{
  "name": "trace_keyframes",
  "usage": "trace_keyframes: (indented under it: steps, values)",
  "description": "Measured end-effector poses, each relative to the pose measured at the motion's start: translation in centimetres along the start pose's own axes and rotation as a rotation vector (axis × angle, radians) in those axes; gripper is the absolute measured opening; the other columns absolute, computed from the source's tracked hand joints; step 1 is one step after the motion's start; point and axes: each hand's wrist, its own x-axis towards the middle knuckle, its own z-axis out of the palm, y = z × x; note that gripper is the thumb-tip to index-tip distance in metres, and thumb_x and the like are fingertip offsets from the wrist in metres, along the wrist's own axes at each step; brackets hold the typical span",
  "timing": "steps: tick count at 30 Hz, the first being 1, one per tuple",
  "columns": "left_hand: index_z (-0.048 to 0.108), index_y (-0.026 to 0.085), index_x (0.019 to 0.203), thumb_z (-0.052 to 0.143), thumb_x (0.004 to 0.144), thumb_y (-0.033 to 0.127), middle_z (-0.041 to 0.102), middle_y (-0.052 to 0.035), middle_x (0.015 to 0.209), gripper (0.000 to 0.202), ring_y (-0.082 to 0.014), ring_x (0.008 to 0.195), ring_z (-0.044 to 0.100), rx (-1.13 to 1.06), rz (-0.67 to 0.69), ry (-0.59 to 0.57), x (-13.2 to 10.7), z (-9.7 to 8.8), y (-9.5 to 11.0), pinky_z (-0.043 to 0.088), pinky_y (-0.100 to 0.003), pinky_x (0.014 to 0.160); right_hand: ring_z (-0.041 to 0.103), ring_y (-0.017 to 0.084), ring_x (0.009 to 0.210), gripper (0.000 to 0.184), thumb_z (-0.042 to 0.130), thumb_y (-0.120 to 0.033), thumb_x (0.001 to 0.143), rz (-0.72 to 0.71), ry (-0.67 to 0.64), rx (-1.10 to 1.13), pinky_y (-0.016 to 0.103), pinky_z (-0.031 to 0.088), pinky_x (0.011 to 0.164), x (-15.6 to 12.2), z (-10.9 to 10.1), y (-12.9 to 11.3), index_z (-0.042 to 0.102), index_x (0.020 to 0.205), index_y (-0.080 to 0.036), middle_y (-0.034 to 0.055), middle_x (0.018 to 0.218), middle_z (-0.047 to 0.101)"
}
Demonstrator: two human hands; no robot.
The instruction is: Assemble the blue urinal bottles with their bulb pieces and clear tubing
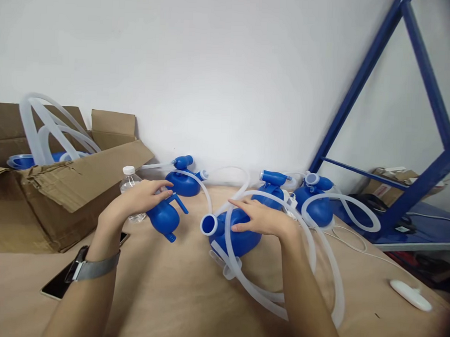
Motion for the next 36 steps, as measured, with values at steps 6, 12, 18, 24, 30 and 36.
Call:
trace_keyframes:
  steps: [6,12,18,24,30,36]
  values:
    - [0.065,0.024,0.136,0.036,0.091,0.065,0.07,-0.0076,0.136,0.067,-0.0333,0.123,0.065,0.019,-0.069,0.065,0.8,0.8,-0.1,0.051,-0.04,0.102,0.048,0.039,0.14,0.115,0.086,-0.055,0.071,-0.065,-0.09,0.025,0.048,0.04,0.115,2.2,0.8,0.7,0.022,0.165,-0.035,0.0131,0.151,0.053]
    - [0.061,0.023,0.143,0.046,0.086,0.059,0.063,-0.0125,0.146,0.068,-0.0362,0.119,0.067,-0.046,-0.177,-0.3,2.2,3.7,-1.5,0.057,-0.037,0.086,0.045,0.037,0.144,0.129,0.092,-0.049,0.065,-0.119,-0.132,0.101,0.047,0.037,0.118,4.0,2.0,1.1,0.013,0.167,-0.034,0.0132,0.157,0.049]
    - [0.059,0.021,0.142,0.046,0.087,0.053,0.064,-0.018,0.143,0.065,-0.0333,0.104,0.072,-0.086,-0.247,-0.523,4.3,8.8,-4.0,0.058,-0.031,0.068,0.039,0.039,0.148,0.127,0.089,-0.052,0.07,-0.103,-0.092,0.091,0.052,0.034,0.119,5.0,2.6,1.1,0.01,0.167,-0.032,0.0158,0.158,0.047]
    - [0.07,0.014,0.123,0.053,0.085,0.045,0.066,-0.0244,0.137,0.052,-0.0385,0.116,0.067,0.126,-0.173,-0.414,4.8,8.8,-2.8,0.055,-0.042,0.088,0.046,0.039,0.143,0.12,0.077,-0.051,0.086,-0.091,0.002,0.091,0.053,0.037,0.115,5.9,3.3,1.3,-0.01,0.166,-0.03,0.0184,0.15,0.056]
    - [0.075,0.02,0.086,0.066,0.081,0.039,0.076,-0.015,0.094,0.021,-0.0357,0.096,0.071,0.235,0.051,-0.368,0.8,8.5,5.5,0.056,-0.042,0.081,0.052,0.033,0.138,0.104,0.077,-0.028,0.087,-0.161,0.052,0.14,0.045,0.038,0.115,6.3,3.1,2.6,0.009,0.166,-0.029,0.0159,0.148,0.056]
    - [0.073,0.017,0.109,0.06,0.081,0.009,0.075,-0.0187,0.091,0.032,-0.0366,0.084,0.073,0.249,0.337,-0.333,-2.7,13.9,11.0,0.055,-0.048,0.071,0.06,0.027,0.128,0.072,0.069,-0.015,0.086,-0.156,0.06,0.135,0.039,0.044,0.11,5.6,2.3,3.6,0.038,0.15,-0.027,0.0113,0.14,0.06]
